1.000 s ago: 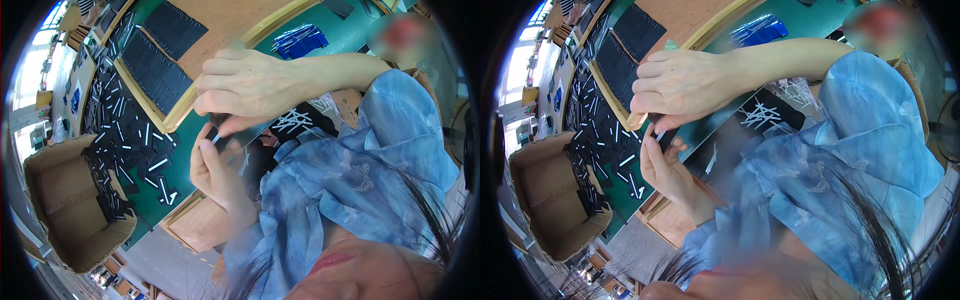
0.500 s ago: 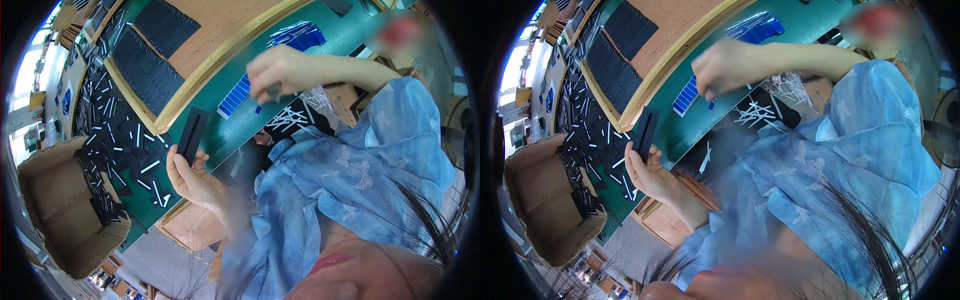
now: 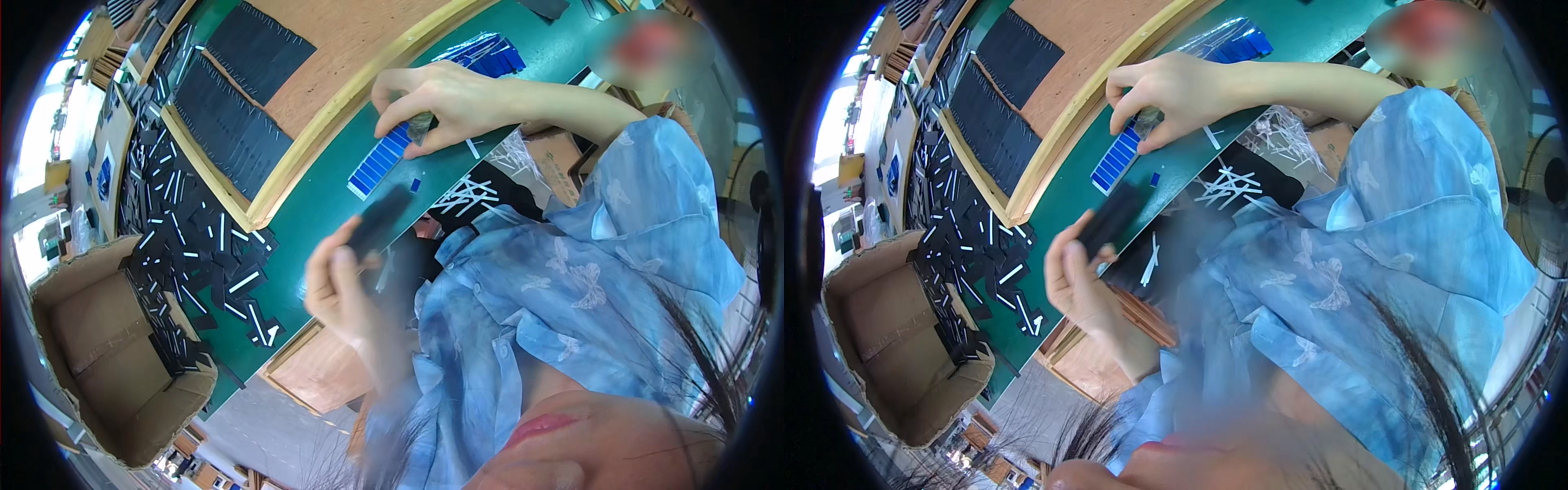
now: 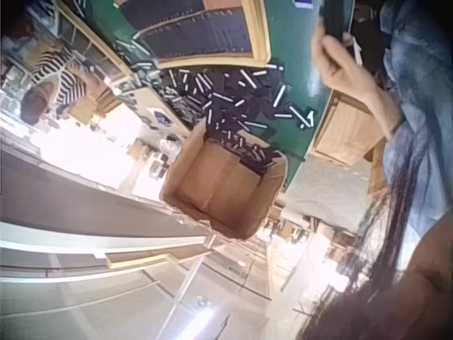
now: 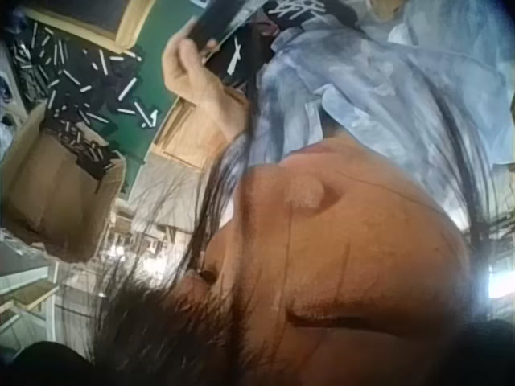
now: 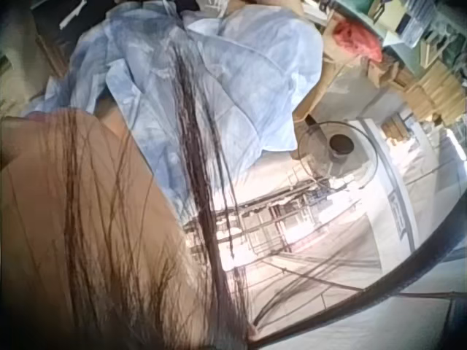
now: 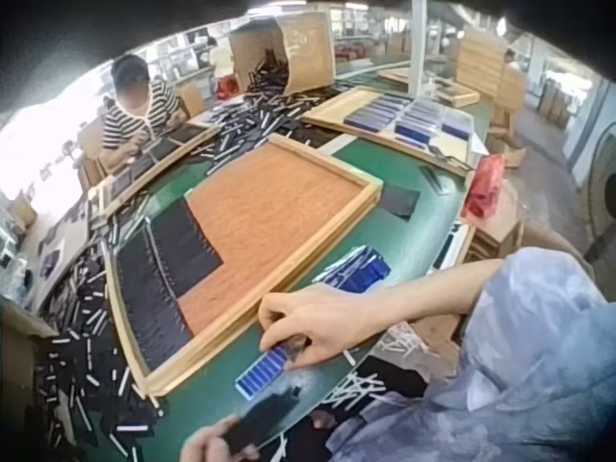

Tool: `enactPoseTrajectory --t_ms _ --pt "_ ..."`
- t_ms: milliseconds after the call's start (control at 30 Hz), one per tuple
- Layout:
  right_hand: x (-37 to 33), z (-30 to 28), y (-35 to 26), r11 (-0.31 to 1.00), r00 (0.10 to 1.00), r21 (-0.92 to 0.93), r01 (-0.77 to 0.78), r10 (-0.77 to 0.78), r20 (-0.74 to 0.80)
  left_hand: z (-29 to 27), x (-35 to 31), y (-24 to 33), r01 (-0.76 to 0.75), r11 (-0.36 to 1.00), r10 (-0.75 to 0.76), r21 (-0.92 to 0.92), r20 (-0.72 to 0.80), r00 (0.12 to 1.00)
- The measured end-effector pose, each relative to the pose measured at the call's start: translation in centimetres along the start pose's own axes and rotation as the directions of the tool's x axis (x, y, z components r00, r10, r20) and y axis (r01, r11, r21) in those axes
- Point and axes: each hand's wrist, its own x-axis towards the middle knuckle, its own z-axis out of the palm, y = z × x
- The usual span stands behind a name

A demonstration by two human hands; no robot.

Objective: Assembling transformer components by inserting blue plates into black frames.

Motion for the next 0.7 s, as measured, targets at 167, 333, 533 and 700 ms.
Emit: enactPoseTrajectory --t_ms 167,333,533,700 --pt "-0.2 -0.1 -0.3 1.0 1.0 -0.021 -0.008 0.009 0.004 3.0 1.5 -1.1 -0.21 0.927 0.061 0.311 0.427 0.902" --pt "0.6 0.9 -0.4 1.0 1.0 0.029 0.008 -0.008 -0.011 3.4 1.7 -0.6 -0.055 0.961 -0.054 0.27 0.38 0.923" --pt "-0.3 0.5 -0.4 1.0 0.999 -0.008 -0.006 0.006 -0.046 4.0 1.9 -0.3 0.025 0.979 -0.105 0.202 0.397 0.912" --pt "-0.2 0.7 -0.5 1.0 0.999 -0.005 -0.003 0.002 -0.051 3.8 1.9 -0.1 0.051 0.98 -0.125 0.192 0.394 0.91"
